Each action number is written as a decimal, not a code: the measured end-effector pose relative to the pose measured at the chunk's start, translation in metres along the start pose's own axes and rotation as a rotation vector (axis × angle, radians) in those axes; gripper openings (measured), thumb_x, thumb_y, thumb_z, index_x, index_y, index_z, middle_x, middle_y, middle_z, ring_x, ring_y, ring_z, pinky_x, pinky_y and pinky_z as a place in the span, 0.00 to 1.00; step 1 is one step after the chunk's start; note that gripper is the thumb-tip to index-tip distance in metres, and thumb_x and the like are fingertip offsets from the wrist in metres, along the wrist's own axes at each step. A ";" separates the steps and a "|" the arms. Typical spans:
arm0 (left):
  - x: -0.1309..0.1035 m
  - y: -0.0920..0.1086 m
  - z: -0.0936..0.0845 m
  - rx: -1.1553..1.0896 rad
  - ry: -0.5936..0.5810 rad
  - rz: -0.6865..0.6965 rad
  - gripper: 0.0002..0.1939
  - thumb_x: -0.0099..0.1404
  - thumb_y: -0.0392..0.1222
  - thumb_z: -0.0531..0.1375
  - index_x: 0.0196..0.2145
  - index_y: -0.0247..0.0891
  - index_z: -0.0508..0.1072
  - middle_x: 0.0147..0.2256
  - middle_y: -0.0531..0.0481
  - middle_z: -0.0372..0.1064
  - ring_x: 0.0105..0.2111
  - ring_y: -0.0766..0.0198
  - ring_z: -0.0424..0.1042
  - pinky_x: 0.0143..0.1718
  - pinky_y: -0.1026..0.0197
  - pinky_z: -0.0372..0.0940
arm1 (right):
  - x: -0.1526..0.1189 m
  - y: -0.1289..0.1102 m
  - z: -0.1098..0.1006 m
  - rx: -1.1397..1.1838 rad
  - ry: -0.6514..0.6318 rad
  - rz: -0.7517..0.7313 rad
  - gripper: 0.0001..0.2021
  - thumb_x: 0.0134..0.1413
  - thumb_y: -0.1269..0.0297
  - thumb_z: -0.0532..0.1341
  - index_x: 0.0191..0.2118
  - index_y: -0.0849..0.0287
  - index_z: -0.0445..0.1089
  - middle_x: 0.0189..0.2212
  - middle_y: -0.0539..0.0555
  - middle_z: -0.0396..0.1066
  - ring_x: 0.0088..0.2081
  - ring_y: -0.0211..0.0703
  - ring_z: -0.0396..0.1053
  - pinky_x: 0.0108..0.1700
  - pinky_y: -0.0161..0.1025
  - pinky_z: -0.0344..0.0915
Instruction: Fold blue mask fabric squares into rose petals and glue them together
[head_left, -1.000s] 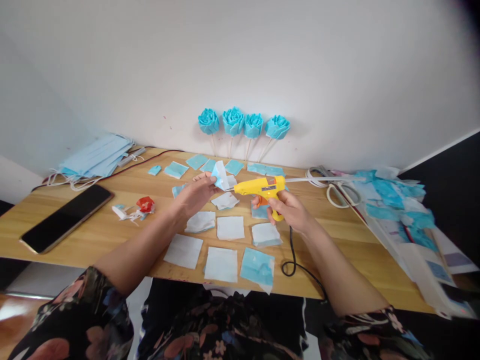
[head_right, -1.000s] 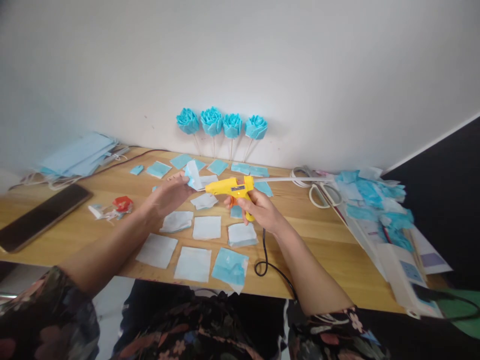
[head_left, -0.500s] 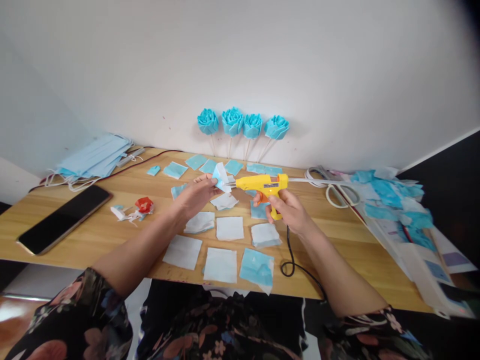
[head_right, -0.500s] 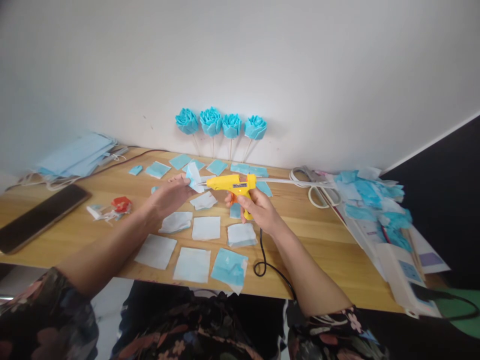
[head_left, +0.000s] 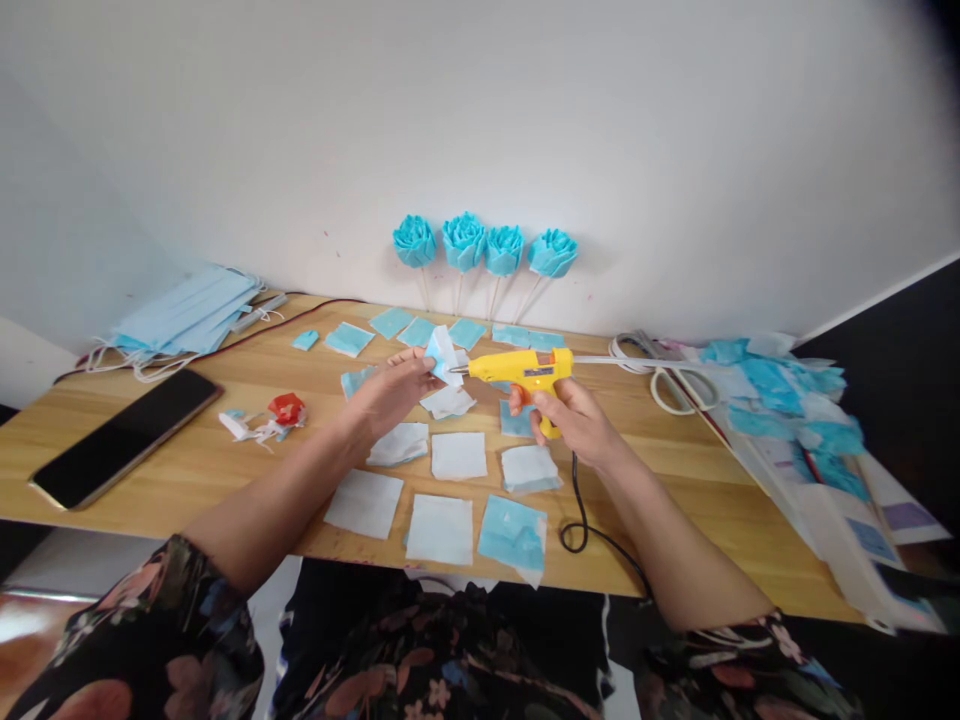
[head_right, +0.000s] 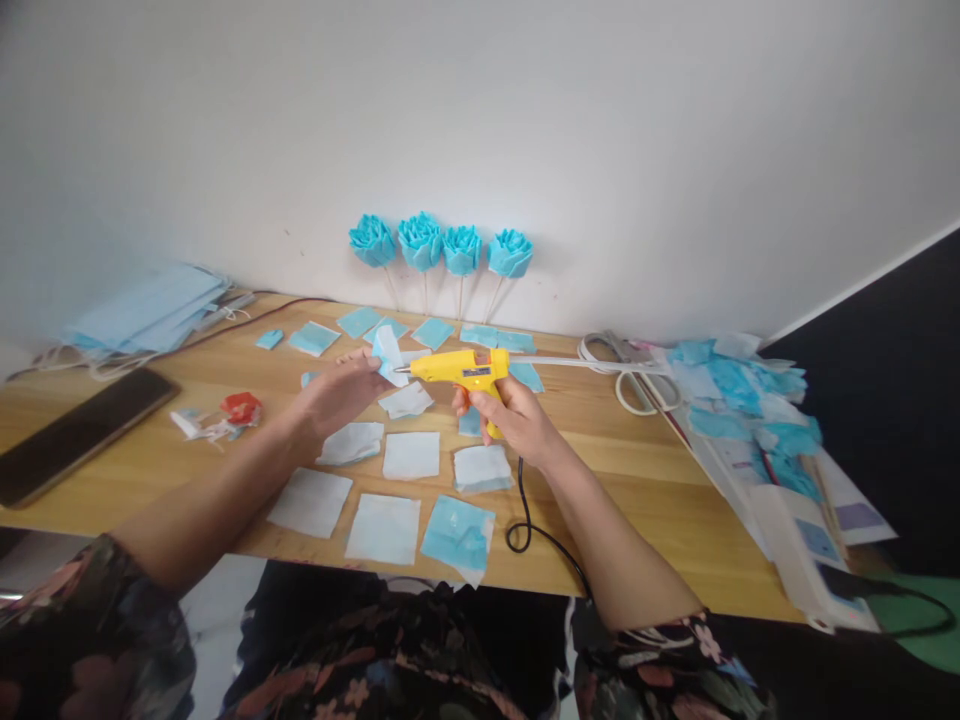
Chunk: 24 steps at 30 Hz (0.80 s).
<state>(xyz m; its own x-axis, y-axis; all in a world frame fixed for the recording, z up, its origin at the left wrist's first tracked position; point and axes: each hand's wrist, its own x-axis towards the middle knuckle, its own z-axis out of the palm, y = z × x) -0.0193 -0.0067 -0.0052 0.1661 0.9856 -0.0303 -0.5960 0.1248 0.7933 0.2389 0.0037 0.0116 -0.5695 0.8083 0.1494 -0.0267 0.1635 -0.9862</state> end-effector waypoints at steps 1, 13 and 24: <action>0.000 0.000 0.000 0.001 0.002 0.000 0.09 0.53 0.40 0.69 0.24 0.36 0.73 0.32 0.48 0.77 0.38 0.60 0.74 0.49 0.55 0.64 | 0.000 0.000 0.000 0.000 0.005 -0.001 0.16 0.61 0.49 0.61 0.42 0.59 0.68 0.38 0.58 0.72 0.37 0.43 0.71 0.19 0.30 0.65; 0.000 -0.001 -0.001 0.021 0.021 -0.005 0.09 0.53 0.40 0.69 0.25 0.36 0.73 0.32 0.47 0.77 0.37 0.59 0.75 0.48 0.54 0.65 | 0.000 0.000 -0.001 -0.014 0.002 0.014 0.17 0.60 0.49 0.61 0.41 0.59 0.69 0.35 0.56 0.71 0.33 0.40 0.68 0.18 0.30 0.65; 0.000 0.000 0.000 0.024 0.006 -0.005 0.07 0.55 0.41 0.68 0.27 0.36 0.75 0.33 0.46 0.78 0.38 0.58 0.75 0.51 0.51 0.64 | 0.000 -0.002 0.000 -0.042 0.002 0.011 0.17 0.60 0.48 0.61 0.41 0.59 0.68 0.33 0.54 0.70 0.26 0.35 0.66 0.18 0.31 0.64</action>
<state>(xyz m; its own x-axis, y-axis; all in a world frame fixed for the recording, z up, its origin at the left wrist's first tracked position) -0.0192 -0.0072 -0.0055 0.1645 0.9856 -0.0379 -0.5757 0.1272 0.8077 0.2388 0.0029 0.0138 -0.5677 0.8115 0.1386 0.0142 0.1780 -0.9839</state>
